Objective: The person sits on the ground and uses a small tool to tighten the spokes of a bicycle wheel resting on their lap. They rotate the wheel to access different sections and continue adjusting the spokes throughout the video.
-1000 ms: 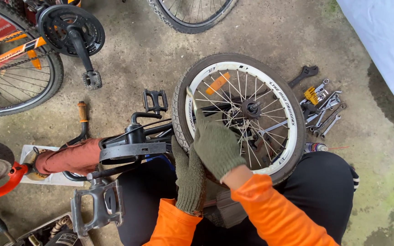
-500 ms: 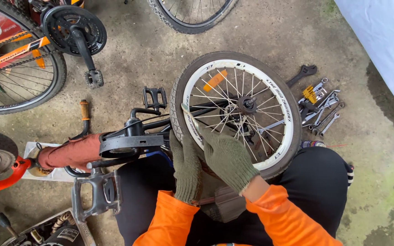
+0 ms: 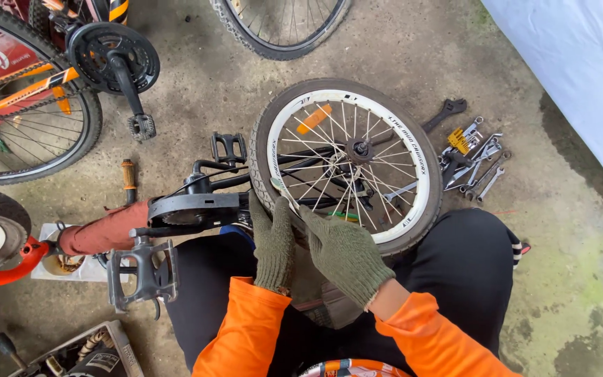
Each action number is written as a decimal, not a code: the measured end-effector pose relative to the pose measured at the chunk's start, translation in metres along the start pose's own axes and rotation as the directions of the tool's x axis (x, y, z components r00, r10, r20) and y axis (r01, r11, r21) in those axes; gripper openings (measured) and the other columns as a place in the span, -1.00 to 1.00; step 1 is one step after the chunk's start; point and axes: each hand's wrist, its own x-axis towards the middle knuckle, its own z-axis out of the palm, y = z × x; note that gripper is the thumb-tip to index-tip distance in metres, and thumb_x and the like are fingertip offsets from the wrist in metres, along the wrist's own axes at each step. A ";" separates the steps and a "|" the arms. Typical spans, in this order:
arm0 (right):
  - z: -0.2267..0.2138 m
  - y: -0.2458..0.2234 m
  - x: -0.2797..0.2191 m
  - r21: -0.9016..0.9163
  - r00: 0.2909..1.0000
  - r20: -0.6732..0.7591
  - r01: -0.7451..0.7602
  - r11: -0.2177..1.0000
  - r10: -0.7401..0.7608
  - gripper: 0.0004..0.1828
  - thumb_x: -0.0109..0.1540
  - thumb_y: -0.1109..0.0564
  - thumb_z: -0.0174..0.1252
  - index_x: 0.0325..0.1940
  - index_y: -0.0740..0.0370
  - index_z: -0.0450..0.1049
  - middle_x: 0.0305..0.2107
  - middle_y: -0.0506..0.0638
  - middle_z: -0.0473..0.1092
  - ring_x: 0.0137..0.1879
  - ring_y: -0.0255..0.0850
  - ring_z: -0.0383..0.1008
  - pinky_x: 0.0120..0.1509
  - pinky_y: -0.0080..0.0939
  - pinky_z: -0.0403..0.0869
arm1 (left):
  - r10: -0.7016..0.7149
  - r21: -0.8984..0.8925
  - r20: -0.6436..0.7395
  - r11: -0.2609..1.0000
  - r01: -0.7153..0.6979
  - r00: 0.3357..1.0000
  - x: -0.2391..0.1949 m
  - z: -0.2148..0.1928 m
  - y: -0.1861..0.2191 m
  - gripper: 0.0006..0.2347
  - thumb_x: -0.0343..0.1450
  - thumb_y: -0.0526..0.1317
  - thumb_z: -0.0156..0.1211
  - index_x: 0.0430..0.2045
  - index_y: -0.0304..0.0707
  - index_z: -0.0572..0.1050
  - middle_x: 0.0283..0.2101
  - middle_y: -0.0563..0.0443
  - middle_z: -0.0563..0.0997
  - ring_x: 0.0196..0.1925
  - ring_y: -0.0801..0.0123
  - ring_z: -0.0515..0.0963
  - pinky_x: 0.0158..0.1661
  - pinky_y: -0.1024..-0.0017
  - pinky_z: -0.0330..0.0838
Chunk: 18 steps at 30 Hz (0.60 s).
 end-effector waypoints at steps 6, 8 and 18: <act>-0.007 0.015 -0.058 -0.079 0.997 -0.050 0.047 0.996 -0.051 -0.51 0.24 0.07 0.11 0.28 0.11 0.42 -0.50 0.00 0.48 -0.58 -0.14 0.44 -0.50 -0.18 0.43 | 0.068 0.005 0.048 0.998 -0.068 0.997 -0.001 -0.006 0.004 -0.40 0.41 -0.11 0.06 0.39 -0.28 0.15 0.34 -0.30 0.39 0.25 0.07 0.50 0.19 0.31 0.40; -0.016 0.019 -0.076 -0.121 0.978 -0.151 0.124 0.985 -0.142 -0.53 0.21 0.10 0.15 0.21 0.22 0.47 -0.50 -0.01 0.49 -0.58 -0.11 0.40 -0.49 -0.18 0.38 | 0.018 0.012 0.047 1.000 -0.018 0.999 -0.006 -0.008 0.009 -0.38 0.40 -0.09 0.08 0.42 -0.23 0.13 0.38 -0.27 0.35 0.27 0.07 0.49 0.19 0.31 0.41; -0.016 0.029 -0.097 0.127 0.992 -0.113 -0.046 0.991 0.061 -0.54 0.19 0.11 0.12 0.19 0.02 0.53 -0.36 0.02 0.57 -0.40 -0.05 0.52 -0.33 -0.08 0.46 | -0.073 0.120 0.077 0.991 0.063 0.994 -0.011 -0.006 -0.019 -0.31 0.33 -0.02 0.22 0.37 -0.28 0.19 0.21 -0.28 0.50 0.08 0.14 0.61 0.01 0.37 0.53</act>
